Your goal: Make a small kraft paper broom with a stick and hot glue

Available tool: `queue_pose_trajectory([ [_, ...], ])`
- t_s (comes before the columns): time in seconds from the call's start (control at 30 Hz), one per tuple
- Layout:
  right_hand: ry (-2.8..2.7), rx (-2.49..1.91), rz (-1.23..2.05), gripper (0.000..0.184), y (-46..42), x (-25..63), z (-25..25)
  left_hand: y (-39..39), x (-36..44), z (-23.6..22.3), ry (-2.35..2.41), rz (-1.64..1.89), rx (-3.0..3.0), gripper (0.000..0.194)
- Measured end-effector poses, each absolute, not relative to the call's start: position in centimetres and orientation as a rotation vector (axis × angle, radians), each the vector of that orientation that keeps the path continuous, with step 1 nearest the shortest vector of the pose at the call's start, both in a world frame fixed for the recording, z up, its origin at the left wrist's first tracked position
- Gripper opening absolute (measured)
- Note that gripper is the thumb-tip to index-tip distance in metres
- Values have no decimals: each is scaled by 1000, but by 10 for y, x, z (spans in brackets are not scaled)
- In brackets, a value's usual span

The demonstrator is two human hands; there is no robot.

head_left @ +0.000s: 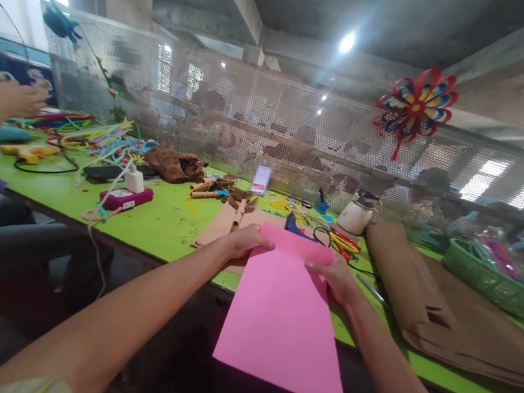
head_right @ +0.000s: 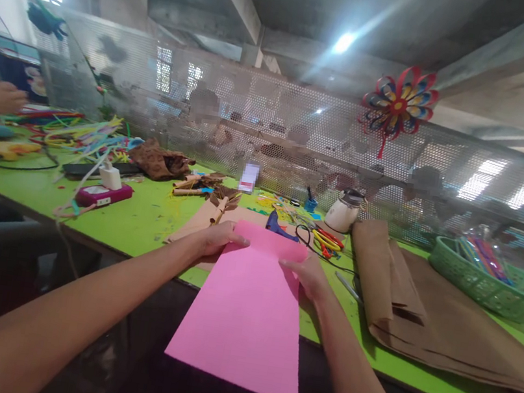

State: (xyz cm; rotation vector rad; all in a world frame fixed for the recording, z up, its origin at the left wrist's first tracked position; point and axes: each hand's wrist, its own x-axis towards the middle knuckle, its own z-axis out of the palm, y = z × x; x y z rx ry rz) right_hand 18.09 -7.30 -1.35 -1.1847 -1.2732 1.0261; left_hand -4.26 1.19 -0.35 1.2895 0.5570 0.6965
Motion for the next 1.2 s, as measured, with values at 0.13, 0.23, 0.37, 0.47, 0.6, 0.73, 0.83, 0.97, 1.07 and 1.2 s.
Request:
queue_pose_trajectory([
  [0.13,-1312,-1222,1062,48,-75,179,-13,17,-44,-4,697,786,1482,39],
  [0.23,-1350,-1301,1098,49,-73,186,-11,23,-45,-4,787,780,1807,41],
  [0.37,-1600,-1412,970,45,-61,202,1,27,-45,0,870,679,2179,39],
  [0.47,-1963,-1620,619,47,-49,203,19,27,-43,4,905,602,2362,37],
  [0.6,-2475,-1767,233,52,-33,183,34,25,-41,6,897,541,2486,34],
  [0.73,-2700,-1714,158,44,-20,163,36,26,-38,11,937,433,2607,32],
  [0.83,-2716,-1671,149,38,-17,158,36,26,-33,22,1014,246,2749,32],
  [0.97,-2671,-1642,130,26,-24,157,36,19,-25,38,1012,62,2940,32],
  [1.07,-2636,-1630,116,20,-31,157,35,12,-22,44,974,11,3016,31],
  [1.2,-2600,-1629,96,12,-38,156,31,8,-22,42,969,-24,3021,21],
])
